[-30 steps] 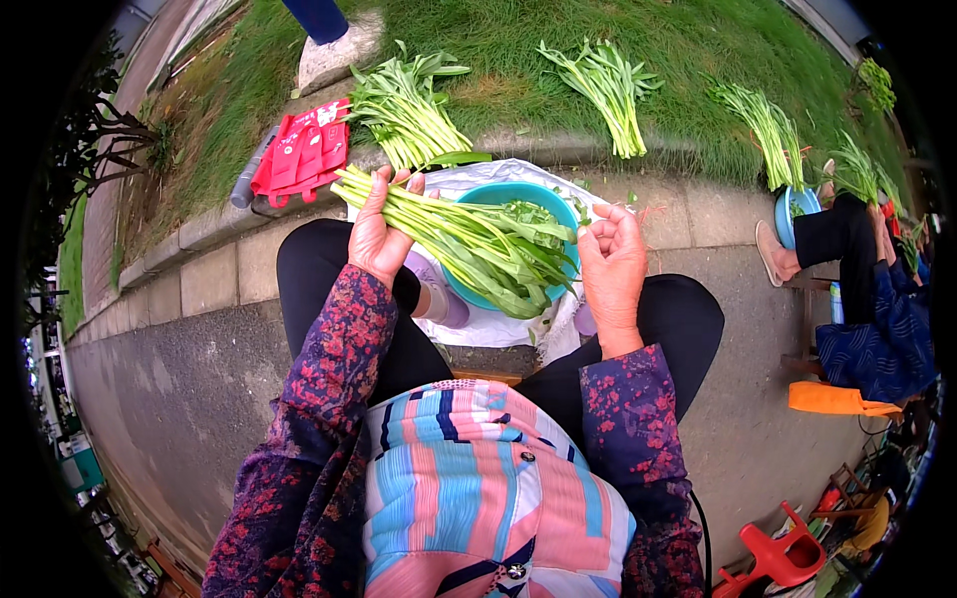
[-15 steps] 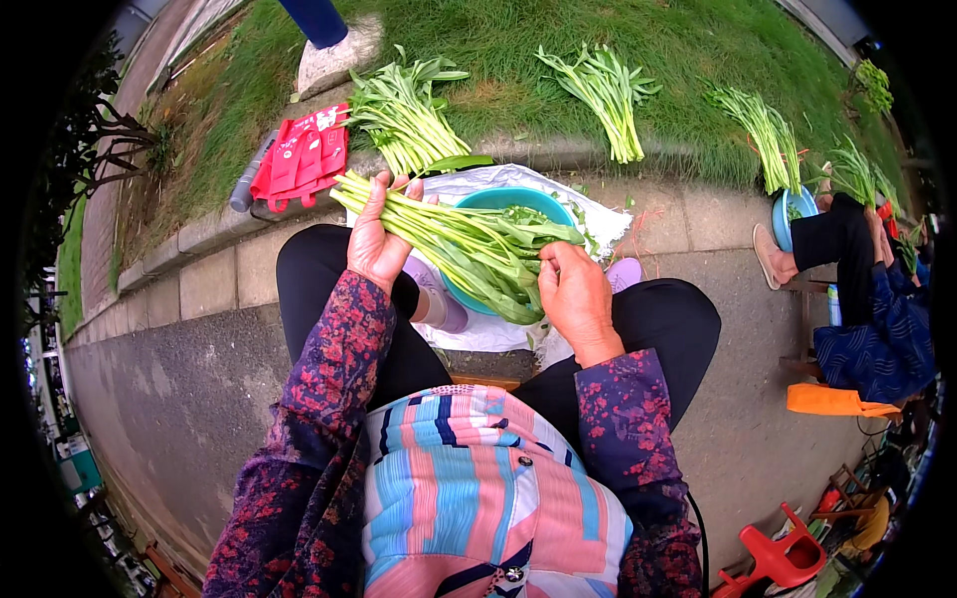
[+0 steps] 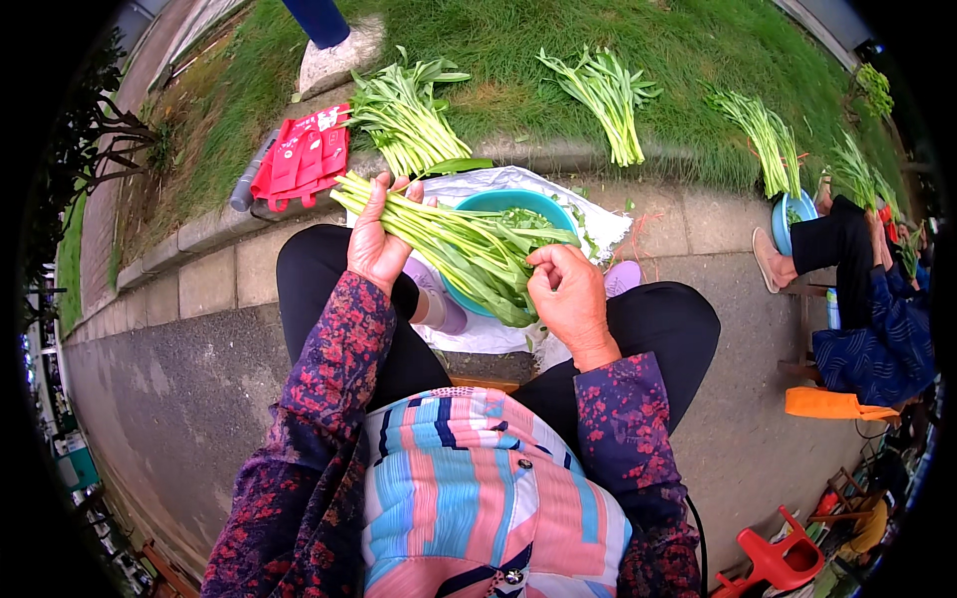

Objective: The person trims green leafy vegetables by hand, breaking off stems and placing the pieces into a blue bowl.

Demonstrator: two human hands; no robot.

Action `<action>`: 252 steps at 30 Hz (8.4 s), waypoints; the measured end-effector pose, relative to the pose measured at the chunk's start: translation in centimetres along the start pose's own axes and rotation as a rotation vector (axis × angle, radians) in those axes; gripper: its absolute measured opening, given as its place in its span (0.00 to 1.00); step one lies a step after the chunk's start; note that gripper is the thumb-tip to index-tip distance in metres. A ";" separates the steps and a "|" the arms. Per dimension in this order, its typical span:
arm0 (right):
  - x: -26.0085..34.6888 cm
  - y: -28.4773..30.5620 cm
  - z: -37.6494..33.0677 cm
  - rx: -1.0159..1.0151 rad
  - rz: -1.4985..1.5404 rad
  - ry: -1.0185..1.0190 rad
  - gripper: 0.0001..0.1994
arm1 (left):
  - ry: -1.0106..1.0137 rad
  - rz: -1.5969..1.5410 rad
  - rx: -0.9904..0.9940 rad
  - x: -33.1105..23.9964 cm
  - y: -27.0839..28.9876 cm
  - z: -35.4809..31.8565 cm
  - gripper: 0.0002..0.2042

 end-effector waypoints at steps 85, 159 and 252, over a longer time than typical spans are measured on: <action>-5.7 0.0 1.5 -0.208 0.411 -0.267 0.05 | -0.128 0.232 -0.027 -1.5 -0.3 -0.1 0.16; -5.5 1.7 1.6 -0.235 0.651 -0.378 0.05 | 0.125 0.123 0.298 -0.5 -2.6 -1.7 0.22; -1.8 1.9 10.3 -0.015 0.026 -0.082 0.06 | 0.492 0.467 0.278 3.7 -7.6 6.7 0.17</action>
Point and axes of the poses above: each hand's wrist, its own z-axis towards the middle knuckle, its own y-axis out of the back of the hand, x = y × z, the point moved 5 cm from there along z, towards the middle knuckle, and after that the axes turned 7 degrees about -z, right-handed, at the moved point
